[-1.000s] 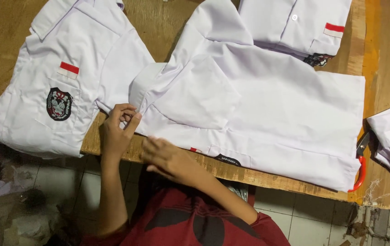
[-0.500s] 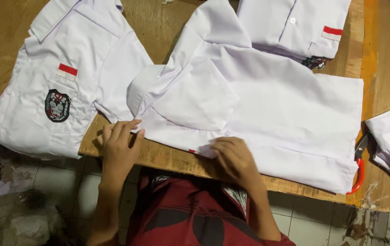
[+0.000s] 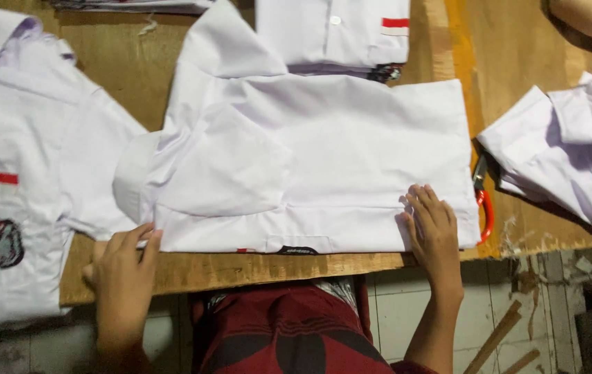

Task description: A person carefully smooths and folds white school shirts on a wooden work table.

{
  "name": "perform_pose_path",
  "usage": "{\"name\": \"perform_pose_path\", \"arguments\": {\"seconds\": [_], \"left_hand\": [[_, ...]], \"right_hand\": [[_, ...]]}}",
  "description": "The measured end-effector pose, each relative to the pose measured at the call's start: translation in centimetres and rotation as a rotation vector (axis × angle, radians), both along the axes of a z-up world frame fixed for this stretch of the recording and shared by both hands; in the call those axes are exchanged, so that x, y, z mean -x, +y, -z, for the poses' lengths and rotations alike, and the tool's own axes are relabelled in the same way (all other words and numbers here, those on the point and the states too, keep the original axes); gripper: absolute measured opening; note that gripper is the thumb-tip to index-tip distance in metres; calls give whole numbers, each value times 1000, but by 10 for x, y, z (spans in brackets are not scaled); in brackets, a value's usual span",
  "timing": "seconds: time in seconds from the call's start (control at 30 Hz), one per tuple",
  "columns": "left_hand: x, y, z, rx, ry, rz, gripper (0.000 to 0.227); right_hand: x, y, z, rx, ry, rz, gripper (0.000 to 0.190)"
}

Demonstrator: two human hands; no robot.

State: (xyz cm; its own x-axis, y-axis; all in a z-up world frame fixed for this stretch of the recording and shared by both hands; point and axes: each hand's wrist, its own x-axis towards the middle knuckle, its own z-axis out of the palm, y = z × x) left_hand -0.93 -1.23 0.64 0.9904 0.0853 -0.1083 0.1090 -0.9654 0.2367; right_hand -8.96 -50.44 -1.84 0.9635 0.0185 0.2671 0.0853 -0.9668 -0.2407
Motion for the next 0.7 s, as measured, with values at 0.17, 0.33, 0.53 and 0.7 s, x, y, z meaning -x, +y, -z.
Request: {"name": "perform_pose_path", "arguments": {"seconds": [0.17, 0.33, 0.53, 0.7], "left_hand": [[-1, 25, 24, 46, -98, 94, 31], [6, 61, 72, 264, -162, 11, 33], [-2, 82, 95, 438, -124, -62, 26], [-13, 88, 96, 520, -34, -43, 34]], "right_hand": [[14, -30, -15, -34, -111, 403, 28], [32, -44, -32, -392, -18, 709, 27], [34, -39, -42, -492, 152, 833, 32], [29, -35, -47, -446, 372, 881, 54]]}}
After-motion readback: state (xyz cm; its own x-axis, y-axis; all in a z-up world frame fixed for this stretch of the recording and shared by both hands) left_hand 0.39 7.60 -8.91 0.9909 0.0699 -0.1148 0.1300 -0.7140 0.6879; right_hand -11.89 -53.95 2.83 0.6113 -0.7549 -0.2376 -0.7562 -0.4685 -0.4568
